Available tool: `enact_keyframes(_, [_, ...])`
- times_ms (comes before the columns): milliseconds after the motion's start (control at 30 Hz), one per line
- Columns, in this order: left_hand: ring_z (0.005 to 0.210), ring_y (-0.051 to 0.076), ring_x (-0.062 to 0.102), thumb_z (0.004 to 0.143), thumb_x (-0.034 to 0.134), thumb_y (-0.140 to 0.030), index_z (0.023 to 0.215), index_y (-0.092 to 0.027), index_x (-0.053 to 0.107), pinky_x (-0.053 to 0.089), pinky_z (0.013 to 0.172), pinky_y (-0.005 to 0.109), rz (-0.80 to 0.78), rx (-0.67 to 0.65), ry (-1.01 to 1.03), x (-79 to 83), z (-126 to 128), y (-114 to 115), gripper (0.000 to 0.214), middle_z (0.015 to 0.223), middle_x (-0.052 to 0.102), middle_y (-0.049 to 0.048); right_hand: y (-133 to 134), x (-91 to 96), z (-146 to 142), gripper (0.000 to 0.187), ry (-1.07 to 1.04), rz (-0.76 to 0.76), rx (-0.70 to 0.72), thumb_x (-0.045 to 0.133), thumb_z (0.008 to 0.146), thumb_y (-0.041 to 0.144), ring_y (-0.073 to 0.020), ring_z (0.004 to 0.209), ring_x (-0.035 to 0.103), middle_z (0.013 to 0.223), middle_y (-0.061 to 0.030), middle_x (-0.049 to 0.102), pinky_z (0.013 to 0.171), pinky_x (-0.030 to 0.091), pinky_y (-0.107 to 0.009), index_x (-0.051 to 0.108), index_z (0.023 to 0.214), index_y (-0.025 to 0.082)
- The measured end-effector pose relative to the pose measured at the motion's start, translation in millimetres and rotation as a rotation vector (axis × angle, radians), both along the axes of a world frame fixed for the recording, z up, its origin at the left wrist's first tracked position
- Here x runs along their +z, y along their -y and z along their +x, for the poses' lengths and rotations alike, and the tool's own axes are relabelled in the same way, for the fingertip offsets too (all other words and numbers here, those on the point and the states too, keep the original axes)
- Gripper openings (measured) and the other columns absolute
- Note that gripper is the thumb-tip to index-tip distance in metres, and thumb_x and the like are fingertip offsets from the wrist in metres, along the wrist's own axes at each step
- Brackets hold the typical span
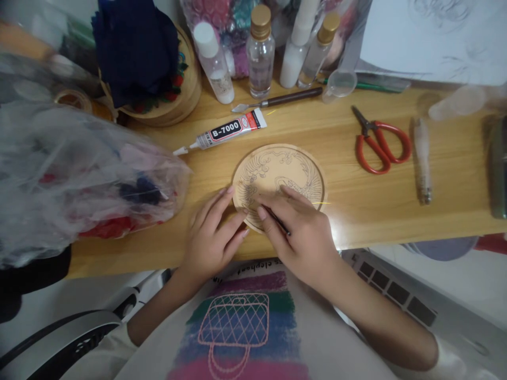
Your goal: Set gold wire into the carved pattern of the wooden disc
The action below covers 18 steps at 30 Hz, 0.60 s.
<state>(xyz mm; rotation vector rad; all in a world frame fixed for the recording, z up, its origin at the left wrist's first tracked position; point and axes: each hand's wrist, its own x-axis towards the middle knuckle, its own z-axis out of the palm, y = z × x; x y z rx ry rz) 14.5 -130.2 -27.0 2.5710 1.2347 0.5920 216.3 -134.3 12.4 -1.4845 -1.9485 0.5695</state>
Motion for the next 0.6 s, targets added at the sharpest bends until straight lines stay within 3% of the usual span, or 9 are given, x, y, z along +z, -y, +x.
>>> enact_keyframes(300, [0.135, 0.031, 0.051, 0.102, 0.048, -0.035, 0.123, -0.019, 0.06, 0.049, 0.1, 0.046, 0.006, -0.007, 0.004, 1.1, -1.1, -0.6, 0.029, 0.144, 0.054, 0.0176, -1.0, 1.4, 0.1, 0.028, -0.075, -0.015, 0.017, 0.06, 0.093, 0.016, -0.0194, 0.1, 0.073, 0.108, -0.0009, 0.077, 0.105, 0.054, -0.045, 0.067, 0.117, 0.028])
enact_keyframes(600, [0.133, 0.033, 0.052, 0.102, 0.049, -0.033, 0.12, -0.015, 0.063, 0.046, 0.101, 0.046, -0.002, -0.01, -0.018, 2.0, -0.9, 0.2, 0.029, 0.143, 0.055, 0.0202, 2.9, 0.1, 0.6, 0.026, -0.032, 0.033, -0.015, 0.064, 0.091, 0.018, -0.0216, 0.095, 0.072, 0.102, -0.0061, 0.076, 0.084, 0.061, -0.038, 0.068, 0.115, 0.025])
